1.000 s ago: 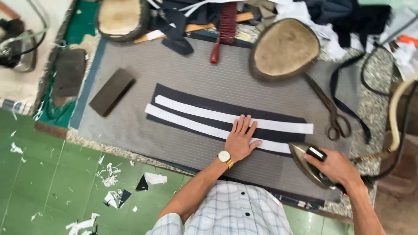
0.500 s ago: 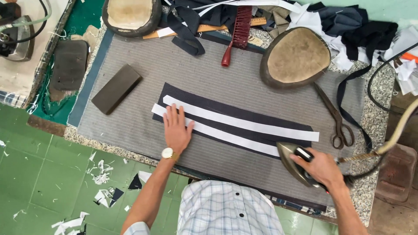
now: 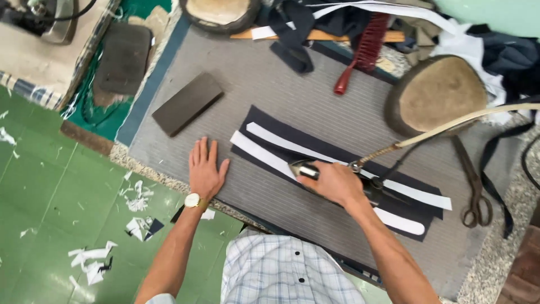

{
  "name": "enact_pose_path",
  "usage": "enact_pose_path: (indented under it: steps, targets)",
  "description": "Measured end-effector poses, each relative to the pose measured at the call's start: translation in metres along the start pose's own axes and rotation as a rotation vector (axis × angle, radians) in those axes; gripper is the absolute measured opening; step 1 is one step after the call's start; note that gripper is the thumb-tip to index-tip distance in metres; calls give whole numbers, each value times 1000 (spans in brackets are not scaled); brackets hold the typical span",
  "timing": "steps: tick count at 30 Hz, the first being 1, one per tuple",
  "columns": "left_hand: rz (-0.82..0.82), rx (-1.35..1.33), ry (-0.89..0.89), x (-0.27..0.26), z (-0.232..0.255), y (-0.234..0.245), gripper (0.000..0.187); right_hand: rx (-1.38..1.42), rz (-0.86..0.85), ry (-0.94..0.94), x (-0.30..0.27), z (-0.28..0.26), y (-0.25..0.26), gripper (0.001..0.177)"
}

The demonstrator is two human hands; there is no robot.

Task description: The person irons a long black fabric strip with a white stripe on a workbench. They repeatedly smooth the fabric with their left hand and press it with a steam iron in their right hand, occasionally using a rectangular wooden block to press the fabric while ironing.

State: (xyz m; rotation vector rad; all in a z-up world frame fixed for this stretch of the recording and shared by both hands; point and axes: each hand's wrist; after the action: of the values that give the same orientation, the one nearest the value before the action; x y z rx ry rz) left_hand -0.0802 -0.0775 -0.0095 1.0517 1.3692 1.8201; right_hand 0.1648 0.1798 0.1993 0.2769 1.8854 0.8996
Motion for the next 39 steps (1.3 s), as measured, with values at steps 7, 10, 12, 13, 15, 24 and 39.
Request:
enact_pose_path:
  steps: [7, 10, 12, 13, 15, 24, 39]
  targets:
    - [16, -106, -49, 27, 13, 15, 56, -46, -137, 116, 4, -28, -25, 53]
    - [-22, -177, -179, 35, 49, 14, 55, -1, -157, 10, -9, -4, -30, 56]
    - [-31, -220, -285, 44, 76, 7, 56, 30, -124, -63, -17, 22, -32, 54]
    - [-37, -251, -331, 47, 88, 2, 56, 53, -113, -133, -22, 38, -33, 53]
    - [-38, -285, -391, 53, 104, -4, 56, 85, -93, -211, -31, 69, -33, 51]
    - [-86, -181, -596, 70, 88, -17, 65, 201, 122, -509, -90, 201, -55, 47]
    - [-113, -512, -805, 37, 379, -75, 70, 296, 119, -525, -108, 266, -77, 49]
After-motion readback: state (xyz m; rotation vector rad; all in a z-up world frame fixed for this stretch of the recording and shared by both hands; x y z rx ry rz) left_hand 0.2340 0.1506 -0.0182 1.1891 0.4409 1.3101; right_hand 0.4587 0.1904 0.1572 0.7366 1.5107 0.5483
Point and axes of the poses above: each hand's wrist, its own x-axis towards the middle knuckle, its own y-axis out of the back of the hand, z = x × y, and after that the axes turned 9 degrees about -y, right-handed
